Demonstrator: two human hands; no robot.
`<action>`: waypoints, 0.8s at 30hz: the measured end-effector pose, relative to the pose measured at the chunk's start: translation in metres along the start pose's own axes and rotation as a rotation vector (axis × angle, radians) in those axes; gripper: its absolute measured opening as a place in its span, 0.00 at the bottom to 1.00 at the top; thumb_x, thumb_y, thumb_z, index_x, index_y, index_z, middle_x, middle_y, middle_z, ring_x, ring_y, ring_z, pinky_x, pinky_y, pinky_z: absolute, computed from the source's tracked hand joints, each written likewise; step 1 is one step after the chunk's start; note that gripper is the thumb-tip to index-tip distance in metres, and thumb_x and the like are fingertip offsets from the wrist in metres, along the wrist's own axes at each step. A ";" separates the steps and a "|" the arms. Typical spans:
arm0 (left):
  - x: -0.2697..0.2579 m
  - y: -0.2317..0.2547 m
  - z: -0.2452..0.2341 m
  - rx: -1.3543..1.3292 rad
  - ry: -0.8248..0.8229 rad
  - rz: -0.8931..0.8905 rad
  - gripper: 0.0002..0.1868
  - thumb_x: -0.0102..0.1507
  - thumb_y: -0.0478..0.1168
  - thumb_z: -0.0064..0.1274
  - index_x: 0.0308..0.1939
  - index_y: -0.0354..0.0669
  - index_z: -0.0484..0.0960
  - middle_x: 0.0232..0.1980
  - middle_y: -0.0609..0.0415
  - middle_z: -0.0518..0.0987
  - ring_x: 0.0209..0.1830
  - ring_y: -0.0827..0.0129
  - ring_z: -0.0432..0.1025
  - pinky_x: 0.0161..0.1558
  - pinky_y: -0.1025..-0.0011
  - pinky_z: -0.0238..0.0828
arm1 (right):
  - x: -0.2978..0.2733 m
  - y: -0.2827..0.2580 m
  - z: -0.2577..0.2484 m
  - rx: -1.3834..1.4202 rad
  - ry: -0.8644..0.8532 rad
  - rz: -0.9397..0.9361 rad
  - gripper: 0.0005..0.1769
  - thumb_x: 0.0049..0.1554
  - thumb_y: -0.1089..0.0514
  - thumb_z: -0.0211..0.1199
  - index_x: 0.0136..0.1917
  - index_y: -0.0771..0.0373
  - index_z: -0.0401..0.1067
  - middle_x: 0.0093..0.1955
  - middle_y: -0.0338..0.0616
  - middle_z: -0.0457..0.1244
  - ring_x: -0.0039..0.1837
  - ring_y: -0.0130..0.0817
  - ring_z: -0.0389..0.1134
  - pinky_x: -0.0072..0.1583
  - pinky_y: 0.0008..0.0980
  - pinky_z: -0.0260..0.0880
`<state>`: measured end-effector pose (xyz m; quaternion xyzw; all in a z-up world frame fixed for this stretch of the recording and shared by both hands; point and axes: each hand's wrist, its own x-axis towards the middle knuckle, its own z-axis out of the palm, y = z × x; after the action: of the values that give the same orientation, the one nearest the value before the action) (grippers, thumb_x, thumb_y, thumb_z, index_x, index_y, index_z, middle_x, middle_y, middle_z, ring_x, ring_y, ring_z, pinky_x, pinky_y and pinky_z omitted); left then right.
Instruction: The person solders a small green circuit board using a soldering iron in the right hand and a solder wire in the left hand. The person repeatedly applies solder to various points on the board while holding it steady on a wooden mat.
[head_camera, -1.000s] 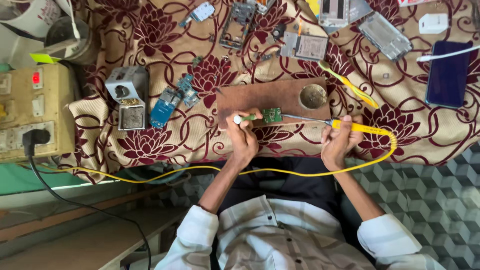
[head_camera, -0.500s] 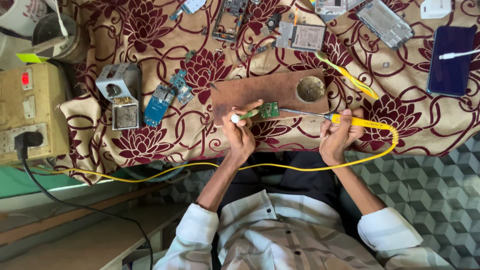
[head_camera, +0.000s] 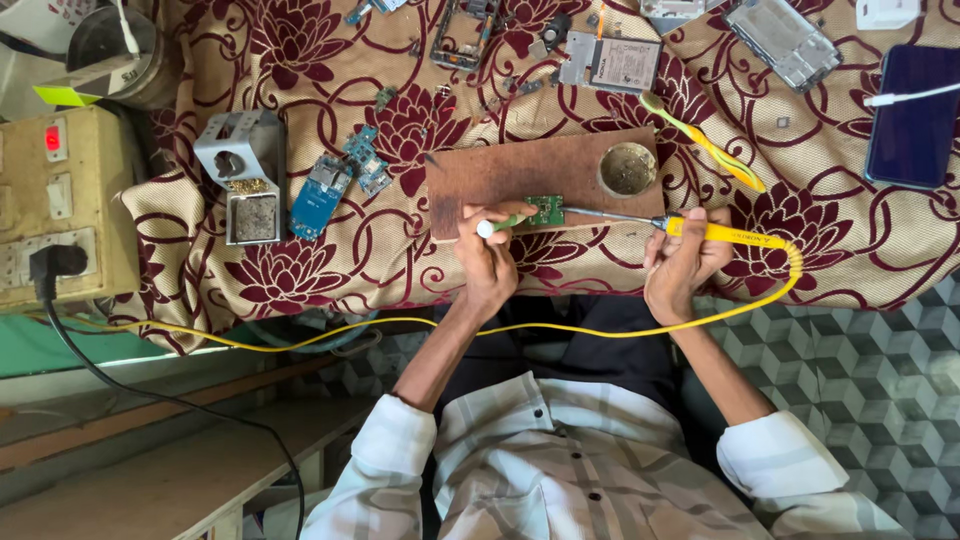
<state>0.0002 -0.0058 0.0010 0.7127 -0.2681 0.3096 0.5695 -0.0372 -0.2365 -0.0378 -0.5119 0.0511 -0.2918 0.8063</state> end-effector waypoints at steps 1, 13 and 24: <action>-0.001 0.000 0.000 0.002 -0.004 0.008 0.05 0.79 0.37 0.32 0.53 0.41 0.62 0.48 0.43 0.85 0.36 0.68 0.69 0.43 0.70 0.65 | -0.001 0.000 0.000 -0.005 -0.011 -0.004 0.12 0.74 0.54 0.50 0.50 0.61 0.56 0.31 0.39 0.52 0.27 0.26 0.54 0.30 0.27 0.54; -0.004 0.000 0.000 0.020 -0.006 0.000 0.04 0.76 0.32 0.34 0.55 0.38 0.63 0.45 0.40 0.82 0.39 0.64 0.73 0.46 0.68 0.68 | 0.000 -0.001 -0.001 0.079 0.035 -0.039 0.13 0.73 0.56 0.51 0.48 0.59 0.53 0.31 0.38 0.51 0.27 0.26 0.53 0.30 0.28 0.54; -0.002 0.000 0.001 -0.008 -0.012 0.014 0.04 0.76 0.31 0.34 0.54 0.38 0.63 0.46 0.40 0.82 0.42 0.61 0.74 0.49 0.66 0.69 | -0.001 -0.002 0.000 0.059 0.100 0.017 0.12 0.72 0.56 0.52 0.47 0.58 0.54 0.30 0.37 0.53 0.27 0.25 0.54 0.31 0.25 0.56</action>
<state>-0.0013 -0.0063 -0.0008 0.7106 -0.2777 0.3080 0.5685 -0.0392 -0.2364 -0.0368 -0.4724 0.0870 -0.3117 0.8198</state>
